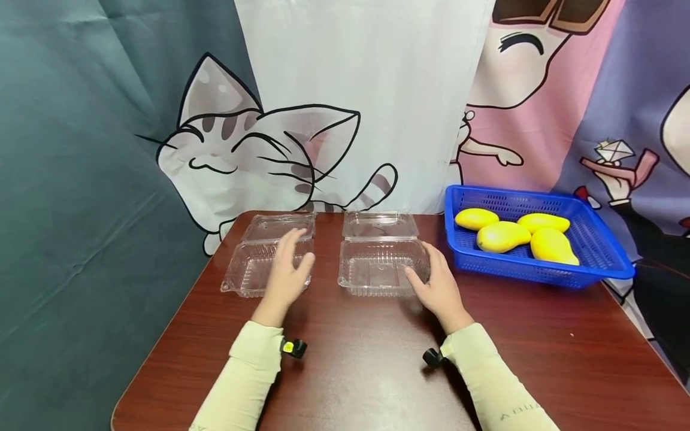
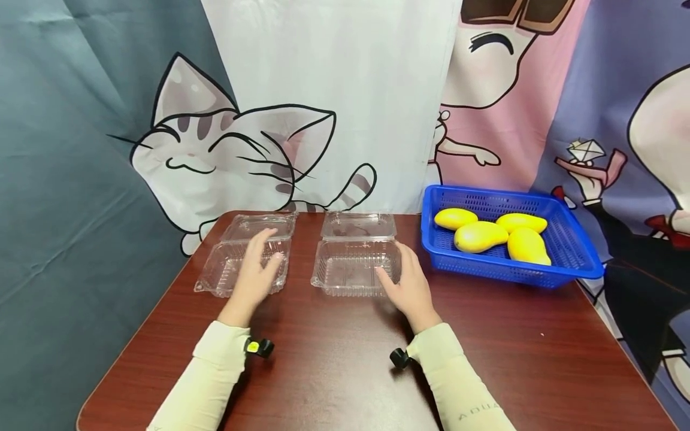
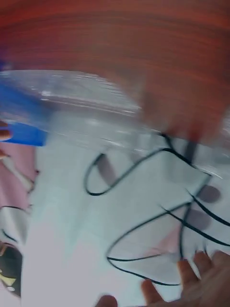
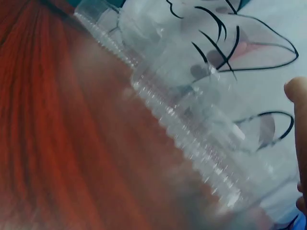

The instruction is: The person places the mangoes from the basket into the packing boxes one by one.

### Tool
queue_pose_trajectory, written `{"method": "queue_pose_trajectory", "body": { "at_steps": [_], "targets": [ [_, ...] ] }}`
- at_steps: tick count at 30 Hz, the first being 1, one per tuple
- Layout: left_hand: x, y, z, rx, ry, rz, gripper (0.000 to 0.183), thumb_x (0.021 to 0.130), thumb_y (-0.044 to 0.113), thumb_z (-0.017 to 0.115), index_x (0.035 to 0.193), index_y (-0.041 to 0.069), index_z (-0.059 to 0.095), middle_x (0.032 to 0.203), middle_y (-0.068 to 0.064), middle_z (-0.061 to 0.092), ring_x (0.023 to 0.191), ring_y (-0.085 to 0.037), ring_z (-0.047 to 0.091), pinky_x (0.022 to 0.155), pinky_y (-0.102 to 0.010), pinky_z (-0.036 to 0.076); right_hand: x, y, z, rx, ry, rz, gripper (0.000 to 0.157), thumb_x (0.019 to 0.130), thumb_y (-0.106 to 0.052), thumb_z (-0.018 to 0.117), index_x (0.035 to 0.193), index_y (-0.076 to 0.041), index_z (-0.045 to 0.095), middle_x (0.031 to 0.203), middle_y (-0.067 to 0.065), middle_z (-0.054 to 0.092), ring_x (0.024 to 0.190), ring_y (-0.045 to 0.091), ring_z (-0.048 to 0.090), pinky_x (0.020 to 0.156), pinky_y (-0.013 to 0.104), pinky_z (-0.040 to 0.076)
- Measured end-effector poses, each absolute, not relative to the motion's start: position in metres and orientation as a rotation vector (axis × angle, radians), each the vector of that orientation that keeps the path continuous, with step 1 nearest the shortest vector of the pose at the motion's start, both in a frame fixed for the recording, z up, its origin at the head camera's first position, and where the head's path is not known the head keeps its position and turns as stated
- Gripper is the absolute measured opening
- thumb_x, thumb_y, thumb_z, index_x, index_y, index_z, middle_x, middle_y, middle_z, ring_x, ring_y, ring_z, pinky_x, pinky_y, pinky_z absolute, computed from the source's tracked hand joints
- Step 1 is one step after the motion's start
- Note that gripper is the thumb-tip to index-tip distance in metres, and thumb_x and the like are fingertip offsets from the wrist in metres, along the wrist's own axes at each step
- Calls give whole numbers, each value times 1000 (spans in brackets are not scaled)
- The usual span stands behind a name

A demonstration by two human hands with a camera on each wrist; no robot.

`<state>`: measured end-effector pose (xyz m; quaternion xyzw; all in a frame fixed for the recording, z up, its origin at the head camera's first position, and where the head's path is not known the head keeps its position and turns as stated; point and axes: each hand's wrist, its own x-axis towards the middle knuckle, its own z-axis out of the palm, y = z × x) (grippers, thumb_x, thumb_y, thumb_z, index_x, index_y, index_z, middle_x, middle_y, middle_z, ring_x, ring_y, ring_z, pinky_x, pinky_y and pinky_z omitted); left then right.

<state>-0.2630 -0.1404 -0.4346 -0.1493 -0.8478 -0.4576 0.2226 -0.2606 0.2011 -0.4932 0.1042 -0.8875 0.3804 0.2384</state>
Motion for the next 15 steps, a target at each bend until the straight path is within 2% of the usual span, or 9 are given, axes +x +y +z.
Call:
{"method": "queue_pose_trajectory", "body": {
  "at_steps": [4,11,15],
  "targets": [
    [-262,-107,-449,-497,-2356,-1390,56,95,15,60,149,10,47,159,-17,34,146,-36,33,117,-58,25,-261,207,-507,274,-2404,1111,74,91,-31,73,152,-7,40,149,20,45,135,38,46,109,58,37],
    [-265,-74,-490,-447,-2342,-1696,56,98,12,58,151,5,41,159,-21,30,146,-39,30,117,-57,27,-263,209,-521,343,-2410,1146,73,90,-25,74,151,-4,39,152,22,41,127,41,54,105,57,42],
    [-267,-67,-506,-415,-2281,-1959,58,99,8,55,154,10,36,161,-20,25,148,-41,26,119,-55,25,-262,209,-524,363,-2418,1131,72,90,-23,73,151,-3,40,154,25,37,123,44,56,104,58,43]
  ]
}}
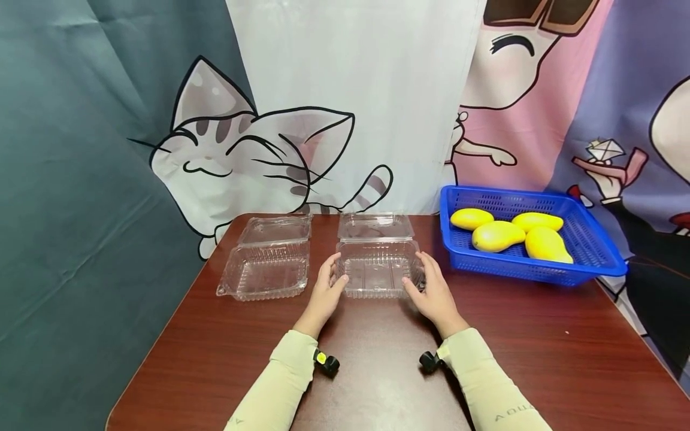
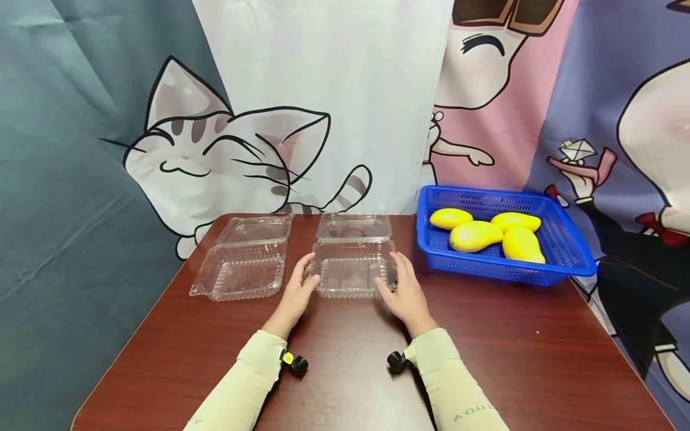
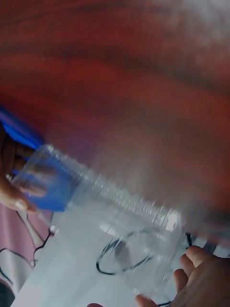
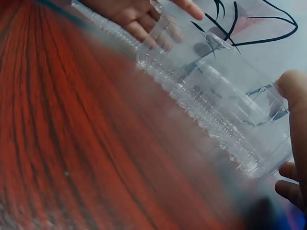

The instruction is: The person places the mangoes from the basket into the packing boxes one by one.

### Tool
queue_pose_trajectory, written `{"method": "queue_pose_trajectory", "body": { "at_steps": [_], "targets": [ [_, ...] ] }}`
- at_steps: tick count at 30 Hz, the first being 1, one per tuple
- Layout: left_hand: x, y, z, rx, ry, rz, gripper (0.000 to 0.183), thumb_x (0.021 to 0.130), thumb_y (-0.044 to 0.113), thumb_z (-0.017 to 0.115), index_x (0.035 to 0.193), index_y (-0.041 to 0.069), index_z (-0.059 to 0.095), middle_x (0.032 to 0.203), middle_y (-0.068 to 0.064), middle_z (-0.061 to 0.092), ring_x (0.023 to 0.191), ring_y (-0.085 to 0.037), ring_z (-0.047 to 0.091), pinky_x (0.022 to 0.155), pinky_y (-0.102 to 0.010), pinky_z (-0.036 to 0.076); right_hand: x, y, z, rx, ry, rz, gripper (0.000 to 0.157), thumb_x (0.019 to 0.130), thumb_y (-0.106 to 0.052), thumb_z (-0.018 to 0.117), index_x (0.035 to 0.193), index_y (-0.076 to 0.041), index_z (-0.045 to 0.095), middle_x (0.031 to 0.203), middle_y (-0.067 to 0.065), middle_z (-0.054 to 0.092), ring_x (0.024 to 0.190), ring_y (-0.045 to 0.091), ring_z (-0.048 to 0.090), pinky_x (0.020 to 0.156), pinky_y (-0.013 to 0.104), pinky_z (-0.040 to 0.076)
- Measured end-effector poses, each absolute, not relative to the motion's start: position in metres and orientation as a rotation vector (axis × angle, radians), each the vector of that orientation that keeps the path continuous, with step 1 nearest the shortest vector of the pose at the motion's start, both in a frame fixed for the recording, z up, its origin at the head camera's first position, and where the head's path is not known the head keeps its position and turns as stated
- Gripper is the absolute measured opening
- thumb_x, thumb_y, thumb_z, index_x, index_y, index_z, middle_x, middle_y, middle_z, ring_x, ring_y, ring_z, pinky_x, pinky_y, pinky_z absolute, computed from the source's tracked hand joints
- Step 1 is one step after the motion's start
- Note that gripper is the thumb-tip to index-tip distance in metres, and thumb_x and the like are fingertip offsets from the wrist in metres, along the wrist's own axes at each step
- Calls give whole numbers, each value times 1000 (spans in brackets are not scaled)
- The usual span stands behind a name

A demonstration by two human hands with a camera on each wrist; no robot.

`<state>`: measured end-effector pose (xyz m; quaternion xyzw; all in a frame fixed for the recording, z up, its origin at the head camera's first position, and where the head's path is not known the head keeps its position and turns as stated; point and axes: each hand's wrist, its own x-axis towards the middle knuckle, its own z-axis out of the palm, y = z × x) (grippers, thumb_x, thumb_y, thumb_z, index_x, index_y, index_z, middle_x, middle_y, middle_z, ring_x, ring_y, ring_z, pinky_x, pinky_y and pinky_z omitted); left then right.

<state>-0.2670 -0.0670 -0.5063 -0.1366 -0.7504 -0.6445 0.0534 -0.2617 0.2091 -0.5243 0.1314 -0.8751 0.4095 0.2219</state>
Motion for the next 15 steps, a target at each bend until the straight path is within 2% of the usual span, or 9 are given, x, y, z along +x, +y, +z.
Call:
{"method": "queue_pose_trajectory", "body": {
  "at_steps": [2,6,12,15],
  "targets": [
    [-269,-66,-511,-413,-2273,-2020,60,100,8,54,156,12,34,163,-19,23,150,-40,22,120,-55,22,-262,208,-524,351,-2432,1125,71,91,-24,72,151,-3,39,155,25,36,126,43,53,104,59,42],
    [-271,-64,-517,-415,-2275,-2058,64,99,8,54,158,7,27,164,-21,21,152,-39,19,120,-55,20,-262,208,-524,340,-2464,1102,70,93,-26,69,151,-3,39,155,25,35,132,43,48,106,61,39],
    [-272,-64,-524,-385,-2358,-1945,67,100,9,58,158,5,25,163,-23,24,149,-40,26,115,-59,29,-262,207,-525,332,-2485,1089,69,94,-28,68,152,-4,38,155,24,37,132,41,48,107,59,39],
    [-270,-65,-525,-396,-2412,-1880,69,101,11,58,159,6,23,163,-23,24,148,-40,28,112,-61,33,-260,207,-525,306,-2459,1039,70,92,-30,70,150,-5,41,153,22,40,129,39,51,102,59,43]
  ]
}}
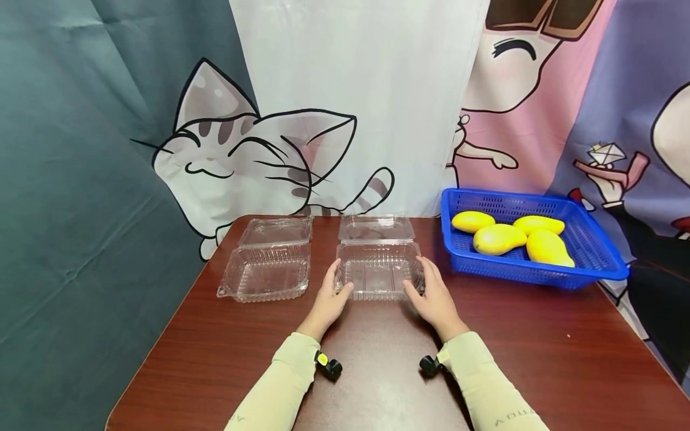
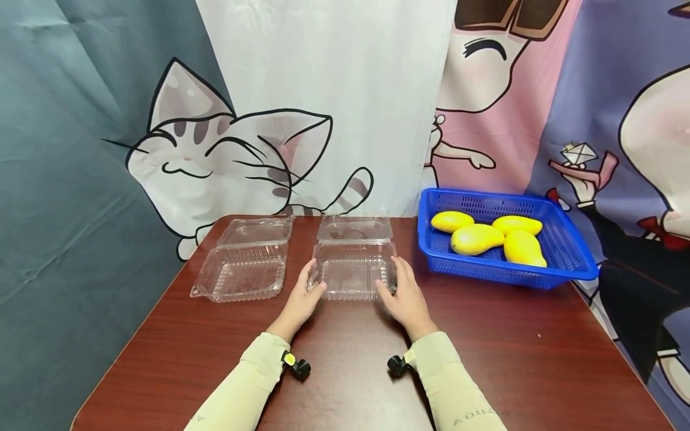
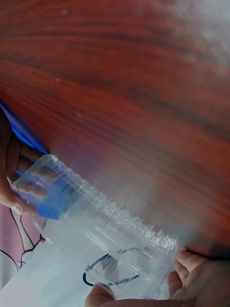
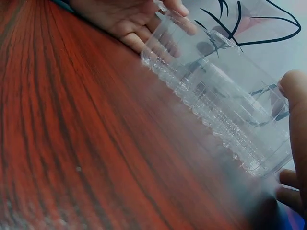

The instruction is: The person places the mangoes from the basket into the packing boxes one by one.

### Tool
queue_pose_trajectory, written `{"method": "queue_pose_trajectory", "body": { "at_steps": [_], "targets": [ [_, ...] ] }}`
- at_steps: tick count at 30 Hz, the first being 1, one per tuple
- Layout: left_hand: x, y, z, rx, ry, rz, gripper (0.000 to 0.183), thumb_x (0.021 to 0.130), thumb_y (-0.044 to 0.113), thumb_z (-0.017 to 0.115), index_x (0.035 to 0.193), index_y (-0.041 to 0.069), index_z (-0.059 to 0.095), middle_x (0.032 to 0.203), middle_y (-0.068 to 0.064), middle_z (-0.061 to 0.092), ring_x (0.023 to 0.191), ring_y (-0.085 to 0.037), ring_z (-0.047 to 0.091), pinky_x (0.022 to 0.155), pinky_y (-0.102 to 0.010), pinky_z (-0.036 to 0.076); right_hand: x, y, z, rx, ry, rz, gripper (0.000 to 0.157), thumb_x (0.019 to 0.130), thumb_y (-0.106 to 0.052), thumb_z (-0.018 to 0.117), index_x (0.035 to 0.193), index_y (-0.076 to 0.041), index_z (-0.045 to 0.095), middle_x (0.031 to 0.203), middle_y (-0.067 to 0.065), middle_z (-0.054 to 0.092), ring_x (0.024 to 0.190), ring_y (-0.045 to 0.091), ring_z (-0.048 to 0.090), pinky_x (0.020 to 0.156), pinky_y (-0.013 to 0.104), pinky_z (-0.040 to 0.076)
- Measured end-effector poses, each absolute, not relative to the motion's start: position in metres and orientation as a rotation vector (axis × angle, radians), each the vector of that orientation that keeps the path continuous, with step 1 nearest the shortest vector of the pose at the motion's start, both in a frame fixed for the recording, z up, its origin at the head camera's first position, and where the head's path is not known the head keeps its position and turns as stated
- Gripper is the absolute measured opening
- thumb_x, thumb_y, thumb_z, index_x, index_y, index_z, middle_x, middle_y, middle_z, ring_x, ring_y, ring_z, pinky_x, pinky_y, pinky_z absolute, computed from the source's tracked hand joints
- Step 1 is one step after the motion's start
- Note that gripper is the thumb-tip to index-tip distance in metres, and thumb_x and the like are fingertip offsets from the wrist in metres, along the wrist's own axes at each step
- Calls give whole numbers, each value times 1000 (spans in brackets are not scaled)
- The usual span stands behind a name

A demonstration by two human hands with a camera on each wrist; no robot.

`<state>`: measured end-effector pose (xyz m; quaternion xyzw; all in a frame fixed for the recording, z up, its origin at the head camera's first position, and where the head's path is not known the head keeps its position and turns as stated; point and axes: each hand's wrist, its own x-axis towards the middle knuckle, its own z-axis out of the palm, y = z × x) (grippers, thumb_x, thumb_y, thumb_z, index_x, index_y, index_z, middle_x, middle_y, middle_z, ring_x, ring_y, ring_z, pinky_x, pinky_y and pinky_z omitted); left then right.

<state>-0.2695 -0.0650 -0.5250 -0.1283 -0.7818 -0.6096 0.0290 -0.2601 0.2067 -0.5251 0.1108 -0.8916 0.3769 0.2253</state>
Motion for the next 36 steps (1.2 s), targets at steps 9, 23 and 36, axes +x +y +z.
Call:
{"method": "queue_pose_trajectory", "body": {
  "at_steps": [9,23,36],
  "targets": [
    [-269,-67,-525,-392,-2438,-1826,70,100,16,59,160,9,23,163,-21,24,148,-39,29,112,-61,34,-265,214,-477,483,-2136,767,30,88,-21,70,112,-3,69,113,14,68,103,31,65,87,48,52],
    [-266,-69,-527,-390,-2433,-1793,68,100,16,60,159,9,27,161,-22,28,146,-41,31,109,-63,36,-312,307,-397,273,-2506,635,18,96,-23,61,103,-8,70,105,13,66,91,32,64,80,52,50],
    [-265,-69,-528,-373,-2454,-1750,68,100,16,60,159,9,27,159,-21,32,146,-38,34,112,-58,34,-342,374,-415,199,-2945,516,55,91,-32,67,134,2,56,134,38,43,121,59,41,100,74,32]
  ]
}}
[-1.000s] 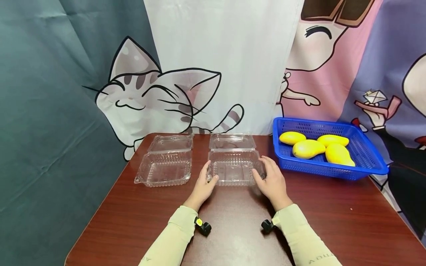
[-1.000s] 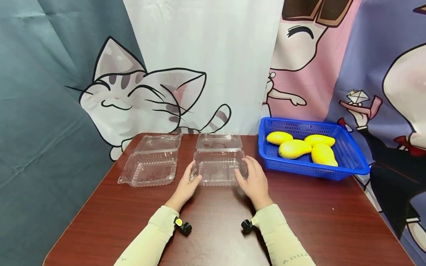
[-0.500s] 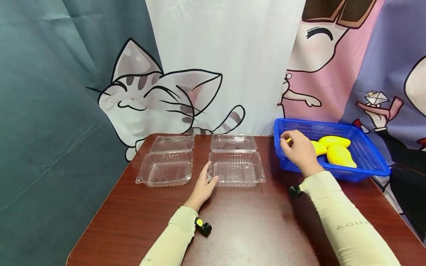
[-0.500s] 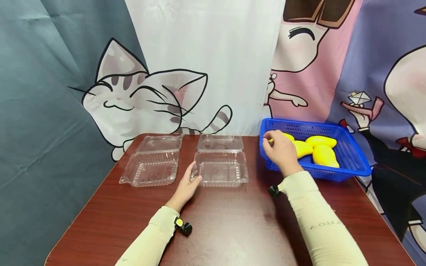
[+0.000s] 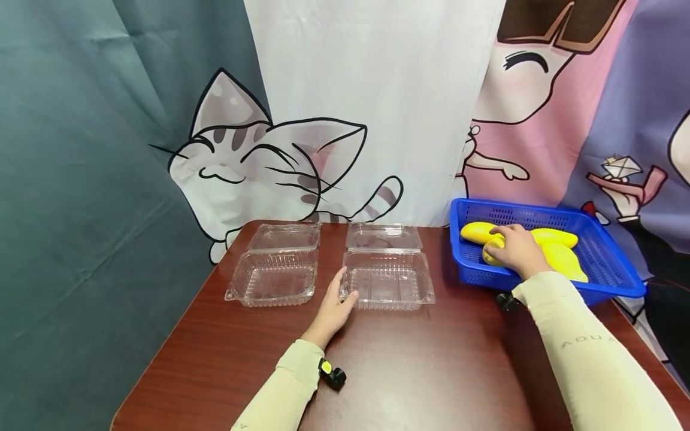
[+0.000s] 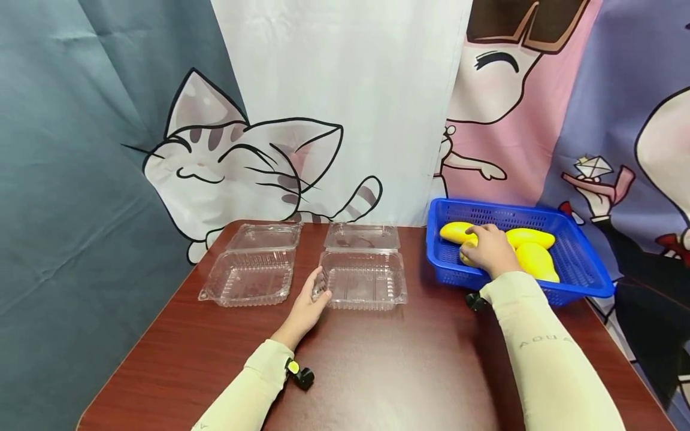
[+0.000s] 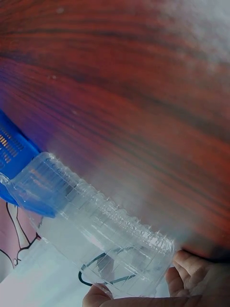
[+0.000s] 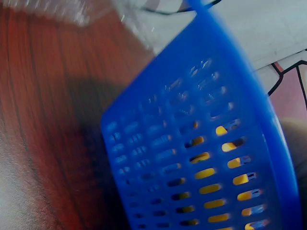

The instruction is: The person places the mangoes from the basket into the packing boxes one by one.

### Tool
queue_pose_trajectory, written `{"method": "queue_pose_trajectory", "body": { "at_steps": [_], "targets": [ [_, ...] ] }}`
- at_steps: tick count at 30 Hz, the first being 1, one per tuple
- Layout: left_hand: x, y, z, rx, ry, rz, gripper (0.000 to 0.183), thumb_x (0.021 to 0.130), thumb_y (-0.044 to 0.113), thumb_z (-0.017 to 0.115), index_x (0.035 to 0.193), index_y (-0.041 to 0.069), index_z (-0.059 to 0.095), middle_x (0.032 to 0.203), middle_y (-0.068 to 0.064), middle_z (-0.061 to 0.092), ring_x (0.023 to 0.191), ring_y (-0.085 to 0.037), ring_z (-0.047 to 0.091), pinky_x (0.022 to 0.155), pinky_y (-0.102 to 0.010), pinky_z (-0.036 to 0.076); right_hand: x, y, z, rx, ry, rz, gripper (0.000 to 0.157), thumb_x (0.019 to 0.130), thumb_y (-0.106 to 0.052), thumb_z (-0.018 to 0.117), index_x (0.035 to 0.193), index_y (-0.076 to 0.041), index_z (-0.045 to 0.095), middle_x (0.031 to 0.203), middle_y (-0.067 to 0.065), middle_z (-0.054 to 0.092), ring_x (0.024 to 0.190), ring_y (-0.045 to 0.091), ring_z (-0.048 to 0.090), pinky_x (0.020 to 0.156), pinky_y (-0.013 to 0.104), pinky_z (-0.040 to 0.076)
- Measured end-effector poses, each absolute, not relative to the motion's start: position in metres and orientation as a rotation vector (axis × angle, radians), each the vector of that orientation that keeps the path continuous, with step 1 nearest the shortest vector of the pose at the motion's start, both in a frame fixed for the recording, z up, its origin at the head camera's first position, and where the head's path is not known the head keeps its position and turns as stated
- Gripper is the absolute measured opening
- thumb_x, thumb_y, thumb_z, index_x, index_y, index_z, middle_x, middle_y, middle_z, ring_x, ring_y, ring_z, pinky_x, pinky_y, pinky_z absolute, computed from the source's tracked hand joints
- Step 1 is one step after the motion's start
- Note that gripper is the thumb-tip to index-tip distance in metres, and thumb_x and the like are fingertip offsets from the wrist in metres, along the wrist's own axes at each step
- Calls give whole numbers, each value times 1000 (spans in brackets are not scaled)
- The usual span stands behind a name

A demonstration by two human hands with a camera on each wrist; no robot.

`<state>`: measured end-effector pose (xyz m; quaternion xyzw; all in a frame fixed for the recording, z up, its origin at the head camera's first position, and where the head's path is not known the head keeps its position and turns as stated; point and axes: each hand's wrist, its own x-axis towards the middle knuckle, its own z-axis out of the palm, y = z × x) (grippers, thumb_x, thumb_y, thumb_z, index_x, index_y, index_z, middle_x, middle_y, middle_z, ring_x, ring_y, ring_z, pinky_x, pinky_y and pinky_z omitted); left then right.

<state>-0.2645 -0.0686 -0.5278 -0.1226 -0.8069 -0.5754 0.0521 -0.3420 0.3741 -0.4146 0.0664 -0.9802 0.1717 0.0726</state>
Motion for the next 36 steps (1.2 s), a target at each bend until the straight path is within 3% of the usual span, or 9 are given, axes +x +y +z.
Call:
{"method": "queue_pose_trajectory", "body": {
  "at_steps": [3,6,14,19,23,26,30,36],
  "targets": [
    [-264,-67,-530,-402,-2436,-1750,68,99,15,60,158,7,28,158,-23,33,144,-40,36,114,-57,33,-343,379,-422,180,-3022,516,70,87,-37,72,142,1,49,141,41,34,125,62,34,100,78,29],
    [-264,-67,-531,-410,-2414,-1763,67,99,14,61,158,6,29,157,-25,34,142,-42,38,113,-58,34,-345,382,-426,202,-3091,529,76,84,-34,76,143,2,46,143,44,28,126,66,28,100,78,25],
    [-264,-66,-530,-419,-2442,-1756,68,100,14,60,159,7,27,158,-24,32,142,-41,38,114,-55,34,-345,389,-426,239,-3223,434,59,90,-21,62,143,-1,45,145,46,22,127,72,22,99,83,23],
    [-265,-65,-528,-416,-2453,-1745,69,99,14,60,159,8,27,157,-24,33,142,-40,40,113,-55,35,-338,387,-419,229,-3237,391,48,96,-13,49,143,-4,45,141,44,28,116,70,33,93,81,32],
    [-267,-64,-528,-425,-2427,-1753,68,99,12,60,158,7,28,156,-25,34,140,-41,41,113,-55,35,-336,384,-416,211,-3239,353,44,97,-9,47,141,-4,45,133,43,33,104,67,42,87,78,38],
    [-269,-63,-530,-446,-2397,-1774,67,99,10,61,157,4,29,154,-28,35,139,-44,42,113,-56,35,-339,385,-417,208,-3227,320,52,93,-11,59,140,-2,41,126,44,36,96,63,48,83,76,42],
    [-269,-64,-532,-452,-2374,-1793,66,99,10,62,156,4,30,153,-29,36,138,-46,43,111,-59,35,-348,389,-422,194,-3162,319,77,81,-19,77,142,2,35,121,45,37,89,59,53,80,73,45],
    [-268,-66,-532,-408,-2374,-1768,66,97,9,62,156,5,31,152,-27,38,137,-44,43,113,-57,34,-357,398,-423,115,-3050,519,89,79,-28,79,144,4,28,123,45,36,94,55,53,77,68,46]
  ]
}}
